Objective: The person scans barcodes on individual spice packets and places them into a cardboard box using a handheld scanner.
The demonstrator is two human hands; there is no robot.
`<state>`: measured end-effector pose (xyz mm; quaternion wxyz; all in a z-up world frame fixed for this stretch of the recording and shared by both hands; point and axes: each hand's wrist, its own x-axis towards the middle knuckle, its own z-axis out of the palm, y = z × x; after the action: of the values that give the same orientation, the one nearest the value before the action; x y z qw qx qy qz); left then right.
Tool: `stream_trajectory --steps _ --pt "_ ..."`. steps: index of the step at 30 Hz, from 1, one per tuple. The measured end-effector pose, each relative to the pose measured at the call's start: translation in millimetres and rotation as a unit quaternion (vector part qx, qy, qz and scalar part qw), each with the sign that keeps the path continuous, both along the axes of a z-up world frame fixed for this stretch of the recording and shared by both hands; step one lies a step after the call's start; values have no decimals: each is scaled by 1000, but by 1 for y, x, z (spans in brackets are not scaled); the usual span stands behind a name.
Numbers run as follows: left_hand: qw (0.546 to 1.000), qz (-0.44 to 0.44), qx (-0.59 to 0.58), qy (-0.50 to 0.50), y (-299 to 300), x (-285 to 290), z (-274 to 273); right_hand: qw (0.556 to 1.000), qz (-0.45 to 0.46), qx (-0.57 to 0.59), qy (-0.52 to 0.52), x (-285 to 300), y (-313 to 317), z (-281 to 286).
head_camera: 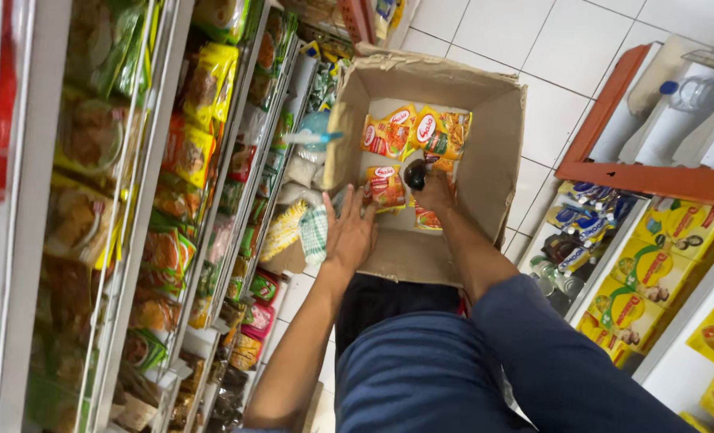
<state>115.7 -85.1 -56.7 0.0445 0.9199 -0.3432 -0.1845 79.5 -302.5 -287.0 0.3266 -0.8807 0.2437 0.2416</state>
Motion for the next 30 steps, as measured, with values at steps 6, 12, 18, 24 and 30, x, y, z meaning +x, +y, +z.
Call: stream_trajectory --steps 6,12,18,24,30 --pt "997 -33 -65 36 -31 11 -3 997 -10 40 71 19 -18 5" --pt "985 -35 -133 103 -59 22 4 995 39 13 87 36 -17 -8" --pt "942 8 -246 228 -65 31 13 991 50 27 118 54 -14 -21" --pt "784 289 -268 480 -73 20 12 983 45 42 173 70 -17 -12" --pt "727 344 -311 506 -56 -1 -24 979 31 55 195 77 -20 -19"
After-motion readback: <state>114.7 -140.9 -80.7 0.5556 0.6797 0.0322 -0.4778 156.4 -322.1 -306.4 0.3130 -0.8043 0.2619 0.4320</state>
